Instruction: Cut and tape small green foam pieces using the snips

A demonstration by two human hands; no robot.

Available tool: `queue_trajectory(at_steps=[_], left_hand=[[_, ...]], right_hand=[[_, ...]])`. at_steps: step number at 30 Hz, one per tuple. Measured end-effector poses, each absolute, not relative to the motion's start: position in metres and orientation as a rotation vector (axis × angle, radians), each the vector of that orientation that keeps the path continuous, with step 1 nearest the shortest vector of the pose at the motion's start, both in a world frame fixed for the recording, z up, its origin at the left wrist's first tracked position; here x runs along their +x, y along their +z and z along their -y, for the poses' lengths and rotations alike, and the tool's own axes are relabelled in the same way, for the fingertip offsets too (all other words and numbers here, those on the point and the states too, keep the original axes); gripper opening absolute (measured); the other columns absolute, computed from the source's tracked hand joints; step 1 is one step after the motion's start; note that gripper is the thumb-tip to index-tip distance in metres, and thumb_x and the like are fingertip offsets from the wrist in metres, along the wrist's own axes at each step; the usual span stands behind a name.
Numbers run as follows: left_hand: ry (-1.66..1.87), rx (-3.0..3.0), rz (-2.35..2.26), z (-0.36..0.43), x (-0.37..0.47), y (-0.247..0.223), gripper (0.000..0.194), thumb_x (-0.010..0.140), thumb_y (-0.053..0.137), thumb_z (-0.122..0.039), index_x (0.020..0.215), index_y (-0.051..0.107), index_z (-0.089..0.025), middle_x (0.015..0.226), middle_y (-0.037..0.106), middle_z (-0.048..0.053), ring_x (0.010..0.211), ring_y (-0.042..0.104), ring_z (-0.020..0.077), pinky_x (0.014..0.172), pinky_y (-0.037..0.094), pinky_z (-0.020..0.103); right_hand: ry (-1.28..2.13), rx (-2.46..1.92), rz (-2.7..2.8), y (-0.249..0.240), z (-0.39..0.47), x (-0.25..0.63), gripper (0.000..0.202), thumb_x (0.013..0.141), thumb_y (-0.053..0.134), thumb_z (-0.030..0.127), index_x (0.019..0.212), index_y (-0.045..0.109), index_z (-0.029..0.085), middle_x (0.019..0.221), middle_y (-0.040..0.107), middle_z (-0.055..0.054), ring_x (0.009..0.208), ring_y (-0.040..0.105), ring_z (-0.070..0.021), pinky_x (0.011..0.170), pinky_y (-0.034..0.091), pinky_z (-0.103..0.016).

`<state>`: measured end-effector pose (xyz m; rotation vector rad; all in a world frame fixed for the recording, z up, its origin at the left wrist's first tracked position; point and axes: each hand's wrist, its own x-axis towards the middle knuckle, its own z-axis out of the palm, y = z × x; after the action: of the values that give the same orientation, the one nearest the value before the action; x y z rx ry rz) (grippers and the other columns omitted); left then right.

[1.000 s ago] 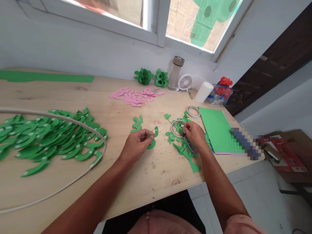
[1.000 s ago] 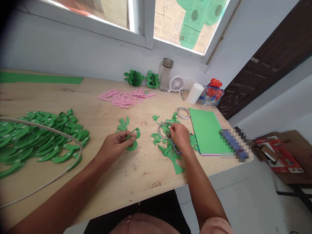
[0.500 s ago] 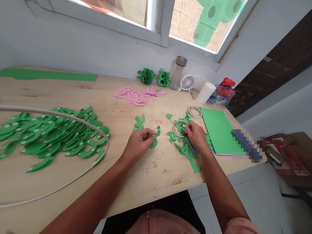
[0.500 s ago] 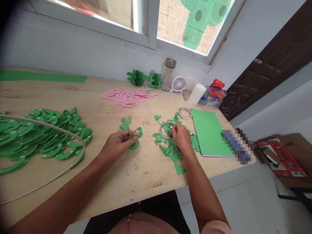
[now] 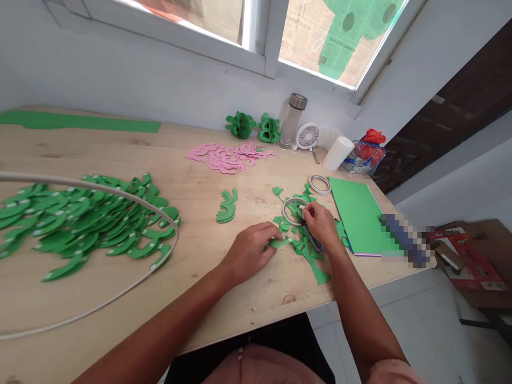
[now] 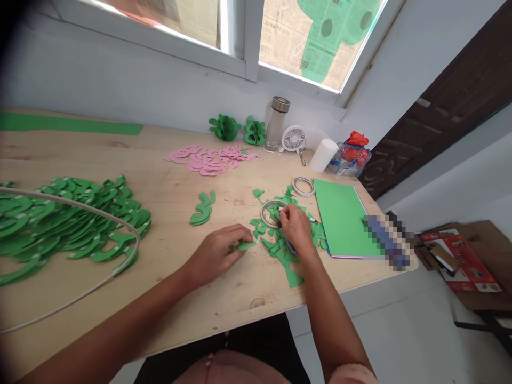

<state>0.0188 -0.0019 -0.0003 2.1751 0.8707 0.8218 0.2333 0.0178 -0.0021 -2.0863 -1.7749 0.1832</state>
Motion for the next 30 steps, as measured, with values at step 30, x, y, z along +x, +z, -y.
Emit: queue_trajectory(at_steps=[30], left_hand=[[0.892,1.94,-0.647,-0.013,0.076,-0.01,0.017,0.068,0.05,-0.007,0.075,0.059,-0.019,0.1,0.064,0.007,0.099,0.057,0.0217,0.086,0.042,0.035]], right_hand=[[0.536,-1.707,1.363,-0.004,-0.025,0.244,0.018,0.073,0.05,0.036,0.07,0.052,0.018,0.059,0.049,0.004,0.054,0.045,-0.0117,0.054,0.036,-0.024]])
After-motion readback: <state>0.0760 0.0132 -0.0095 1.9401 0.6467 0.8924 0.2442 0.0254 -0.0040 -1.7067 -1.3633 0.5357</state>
